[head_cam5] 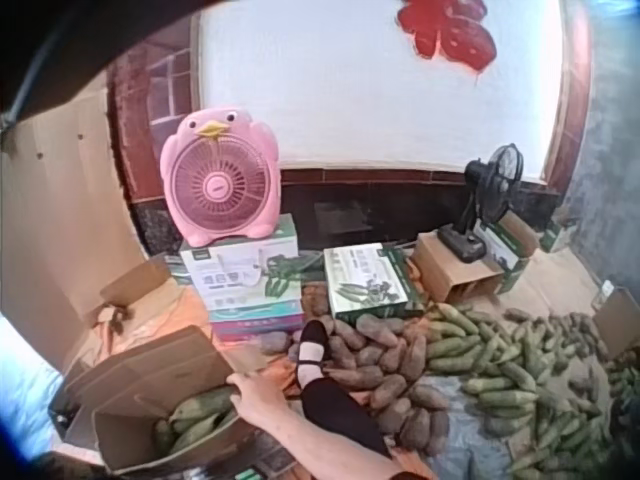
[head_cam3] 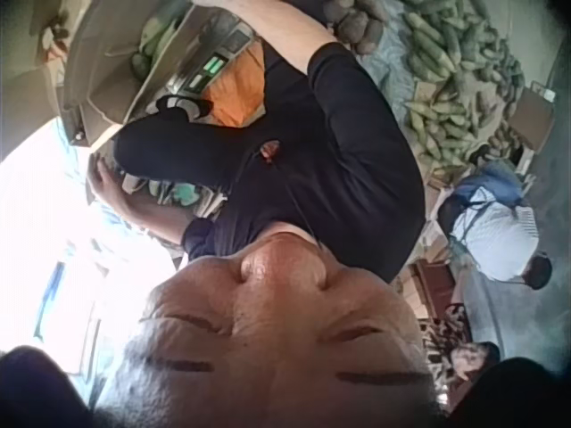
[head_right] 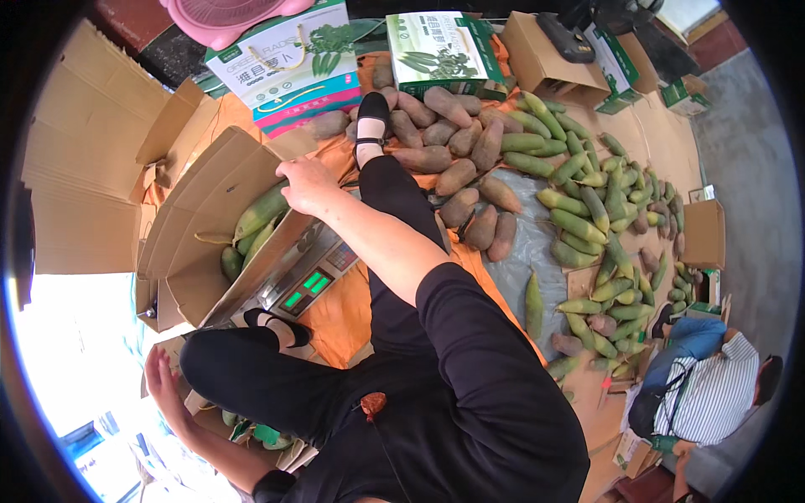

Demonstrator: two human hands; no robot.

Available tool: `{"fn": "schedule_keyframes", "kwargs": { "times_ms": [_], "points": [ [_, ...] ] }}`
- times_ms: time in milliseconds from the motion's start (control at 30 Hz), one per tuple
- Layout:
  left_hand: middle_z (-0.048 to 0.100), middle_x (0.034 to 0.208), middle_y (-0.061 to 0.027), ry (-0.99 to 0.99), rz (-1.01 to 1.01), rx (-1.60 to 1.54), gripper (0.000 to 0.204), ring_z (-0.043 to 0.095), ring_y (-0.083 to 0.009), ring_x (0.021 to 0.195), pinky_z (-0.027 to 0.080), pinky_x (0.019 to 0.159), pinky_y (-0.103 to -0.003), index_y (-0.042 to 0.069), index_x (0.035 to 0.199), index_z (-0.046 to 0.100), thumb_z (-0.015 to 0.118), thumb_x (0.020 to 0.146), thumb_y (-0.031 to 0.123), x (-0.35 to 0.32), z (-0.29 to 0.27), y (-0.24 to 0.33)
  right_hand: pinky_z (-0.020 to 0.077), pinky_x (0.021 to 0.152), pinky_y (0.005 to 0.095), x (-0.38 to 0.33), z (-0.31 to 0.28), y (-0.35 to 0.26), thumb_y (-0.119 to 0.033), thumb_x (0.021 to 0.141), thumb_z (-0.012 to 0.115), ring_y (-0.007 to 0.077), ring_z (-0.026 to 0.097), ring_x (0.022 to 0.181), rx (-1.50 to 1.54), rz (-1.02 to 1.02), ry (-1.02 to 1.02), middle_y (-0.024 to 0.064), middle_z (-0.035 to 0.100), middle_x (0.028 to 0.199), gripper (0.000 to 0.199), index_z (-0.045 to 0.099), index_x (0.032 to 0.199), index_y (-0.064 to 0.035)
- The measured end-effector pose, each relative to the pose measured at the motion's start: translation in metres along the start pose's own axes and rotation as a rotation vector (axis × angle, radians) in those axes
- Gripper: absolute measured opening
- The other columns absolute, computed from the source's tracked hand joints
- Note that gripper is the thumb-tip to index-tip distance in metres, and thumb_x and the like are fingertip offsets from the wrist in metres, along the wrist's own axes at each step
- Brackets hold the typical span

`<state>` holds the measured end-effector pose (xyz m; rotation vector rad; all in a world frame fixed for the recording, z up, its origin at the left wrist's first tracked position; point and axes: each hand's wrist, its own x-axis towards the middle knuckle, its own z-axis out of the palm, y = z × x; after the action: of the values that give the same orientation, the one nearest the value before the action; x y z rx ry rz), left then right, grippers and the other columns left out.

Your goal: Sorting a pile of long green vegetables, weighing them on a digital scale, and packing them into cardboard boxes.

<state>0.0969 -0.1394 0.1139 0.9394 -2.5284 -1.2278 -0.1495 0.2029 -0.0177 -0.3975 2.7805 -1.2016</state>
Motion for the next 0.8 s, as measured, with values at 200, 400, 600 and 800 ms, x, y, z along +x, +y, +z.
{"fn": "schedule_keyframes", "kwargs": {
  "times_ms": [200, 400, 600, 800],
  "points": [
    [0.041, 0.139, -0.0149, -0.273, 0.107, 0.200, 0.052, 0.041, -0.0259, 0.127, 0.036, 0.101, -0.039, 0.007, 0.138, 0.039, 0.056, 0.090, 0.019, 0.051, 0.055, 0.051, 0.0459, 0.087, 0.0426, -0.005, -0.019, -0.005, -0.018, 0.080, 0.063, 0.0328, 0.059, 0.099, 0.059, 0.068, 0.000, 0.0151, 0.062, 0.105, 0.031, 0.061, 0.110, -0.0103],
    [0.026, 0.147, -0.0197, -0.290, 0.152, 0.386, 0.067, 0.028, -0.0333, 0.135, 0.026, 0.109, -0.041, 0.006, 0.142, 0.030, 0.061, 0.085, 0.024, 0.086, 0.090, -0.013, 0.0504, 0.077, 0.0360, -0.006, -0.041, -0.004, -0.014, 0.081, 0.063, 0.0255, 0.064, 0.087, 0.274, 0.000, 0.226, 0.0128, 0.065, 0.095, 0.026, 0.063, 0.106, -0.0062],
    [0.011, 0.150, -0.0230, -0.108, 0.147, 0.524, 0.074, 0.025, -0.0362, 0.135, 0.028, 0.108, -0.042, 0.006, 0.142, 0.030, 0.068, 0.081, 0.025, 0.086, 0.116, -0.044, 0.0486, 0.076, 0.0246, -0.022, -0.101, -0.003, -0.010, 0.086, 0.061, 0.0093, 0.058, 0.083, 0.627, -0.079, 0.197, 0.0043, 0.065, 0.088, 0.019, 0.064, 0.103, -0.0025],
    [0.012, 0.148, -0.0233, -0.090, 0.121, 0.579, 0.076, 0.027, -0.0361, 0.134, 0.030, 0.107, -0.042, 0.008, 0.142, 0.031, 0.070, 0.079, 0.024, 0.095, 0.117, -0.047, 0.0500, 0.080, 0.0292, -0.068, -0.128, 0.070, -0.013, 0.083, 0.061, 0.0179, 0.064, 0.087, 0.557, 0.061, 0.169, 0.0117, 0.067, 0.095, 0.024, 0.063, 0.105, -0.0020]
  ]
}}
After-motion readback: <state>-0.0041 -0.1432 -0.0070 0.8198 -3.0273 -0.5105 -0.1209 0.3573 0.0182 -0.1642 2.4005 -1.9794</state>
